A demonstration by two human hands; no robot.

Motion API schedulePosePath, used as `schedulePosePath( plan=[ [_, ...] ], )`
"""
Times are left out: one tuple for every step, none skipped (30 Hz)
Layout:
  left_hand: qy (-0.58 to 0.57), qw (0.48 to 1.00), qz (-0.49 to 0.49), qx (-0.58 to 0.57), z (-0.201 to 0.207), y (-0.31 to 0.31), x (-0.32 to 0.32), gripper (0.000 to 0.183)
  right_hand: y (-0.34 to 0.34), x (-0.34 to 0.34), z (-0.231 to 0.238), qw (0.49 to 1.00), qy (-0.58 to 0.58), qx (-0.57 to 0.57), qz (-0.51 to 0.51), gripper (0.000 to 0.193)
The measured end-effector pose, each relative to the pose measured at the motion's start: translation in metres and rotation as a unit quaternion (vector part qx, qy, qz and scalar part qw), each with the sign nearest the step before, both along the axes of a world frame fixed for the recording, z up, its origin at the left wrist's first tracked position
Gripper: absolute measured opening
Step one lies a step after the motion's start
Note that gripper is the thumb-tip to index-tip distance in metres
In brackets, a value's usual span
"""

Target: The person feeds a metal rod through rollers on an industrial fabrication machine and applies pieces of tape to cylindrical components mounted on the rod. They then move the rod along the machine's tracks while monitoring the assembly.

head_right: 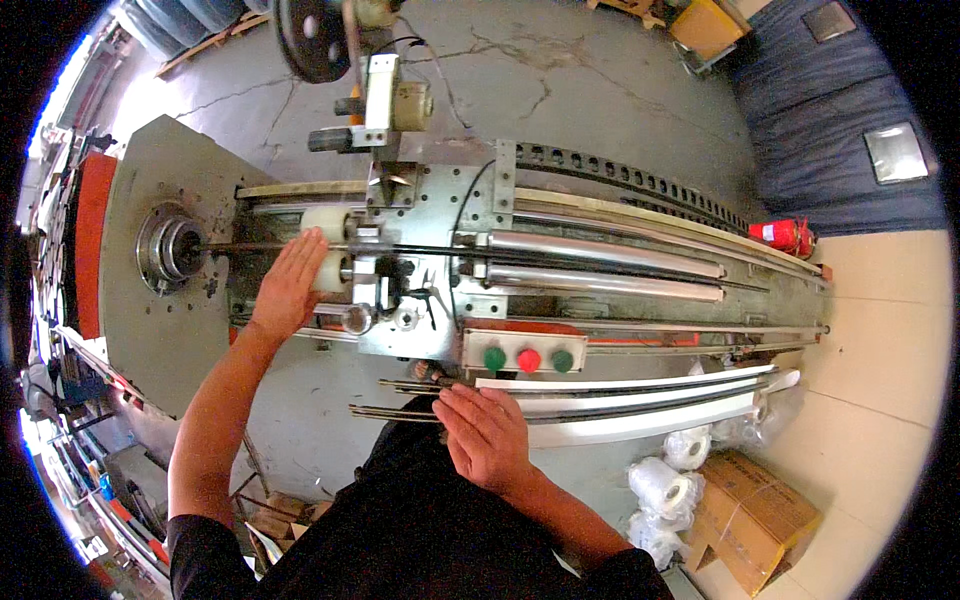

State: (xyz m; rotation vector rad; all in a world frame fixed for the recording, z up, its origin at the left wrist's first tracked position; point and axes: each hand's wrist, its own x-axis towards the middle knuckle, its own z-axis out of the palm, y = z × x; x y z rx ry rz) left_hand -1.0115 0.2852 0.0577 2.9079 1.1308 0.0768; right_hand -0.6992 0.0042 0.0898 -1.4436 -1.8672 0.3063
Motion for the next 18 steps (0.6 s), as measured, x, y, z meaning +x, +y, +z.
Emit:
schedulePosePath(
  plan=[
    [0.020,1.000,0.012,-0.007,0.003,0.008,-0.021,0.095,0.006,-0.010,-0.002,1.000,-0.009,0.019,0.007,0.047],
    [0.022,1.000,0.014,-0.009,0.005,0.013,-0.038,0.094,0.012,-0.017,-0.004,0.999,-0.020,0.029,0.013,0.047],
    [0.042,0.999,0.027,-0.020,0.015,0.022,-0.058,0.093,0.021,-0.031,-0.010,0.998,-0.023,0.049,0.017,0.048],
    [0.033,0.998,0.047,-0.032,0.014,0.023,-0.063,0.094,0.029,-0.037,-0.018,0.998,-0.055,-0.005,0.029,0.051],
    [0.033,0.999,0.037,-0.014,0.014,0.024,-0.071,0.094,0.044,-0.048,-0.030,0.991,-0.074,-0.103,0.038,0.060],
    [0.033,0.999,0.036,-0.006,0.015,0.022,-0.068,0.094,0.051,-0.045,-0.038,0.979,-0.119,-0.158,0.057,0.066],
    [0.029,0.999,0.033,0.000,0.013,0.023,-0.065,0.095,0.058,-0.039,-0.045,0.951,-0.174,-0.243,0.079,0.072],
    [0.016,0.999,0.032,-0.002,0.012,0.022,-0.058,0.096,0.047,-0.025,-0.042,0.954,-0.107,-0.268,0.082,0.077],
    [0.002,1.000,0.030,-0.004,0.013,0.019,-0.050,0.097,0.047,-0.002,-0.043,0.965,-0.044,-0.249,0.069,0.078],
    [0.004,0.999,0.041,-0.005,0.012,0.018,-0.049,0.097,0.053,0.024,-0.046,0.976,-0.026,-0.215,0.011,0.076],
    [0.007,0.999,0.046,-0.006,0.013,0.018,-0.045,0.097,0.058,0.067,-0.047,0.985,-0.020,-0.171,-0.028,0.073],
    [0.005,0.998,0.061,-0.013,0.013,0.018,-0.043,0.097,0.065,0.117,-0.050,0.977,-0.069,-0.165,-0.114,0.067],
    [0.003,0.999,0.042,0.000,0.013,0.017,-0.042,0.097,0.068,0.173,-0.051,0.977,-0.080,-0.090,-0.177,0.063],
    [-0.006,0.999,0.034,0.007,0.013,0.017,-0.043,0.097,0.068,0.224,-0.056,0.948,-0.102,-0.127,-0.275,0.066],
    [-0.012,0.999,0.029,0.014,0.013,0.017,-0.044,0.098,0.075,0.283,-0.066,0.933,-0.032,-0.133,-0.332,0.072],
    [-0.031,0.999,0.019,0.026,0.015,0.014,-0.045,0.095,0.080,0.342,-0.077,0.907,-0.025,-0.177,-0.382,0.078],
    [-0.023,0.999,0.027,0.016,0.015,0.011,-0.045,0.093,0.080,0.391,-0.092,0.885,-0.054,-0.206,-0.415,0.083],
    [-0.015,0.999,0.038,0.008,0.018,0.009,-0.043,0.092,0.080,0.442,-0.105,0.856,-0.081,-0.265,-0.437,0.087]
  ],
)
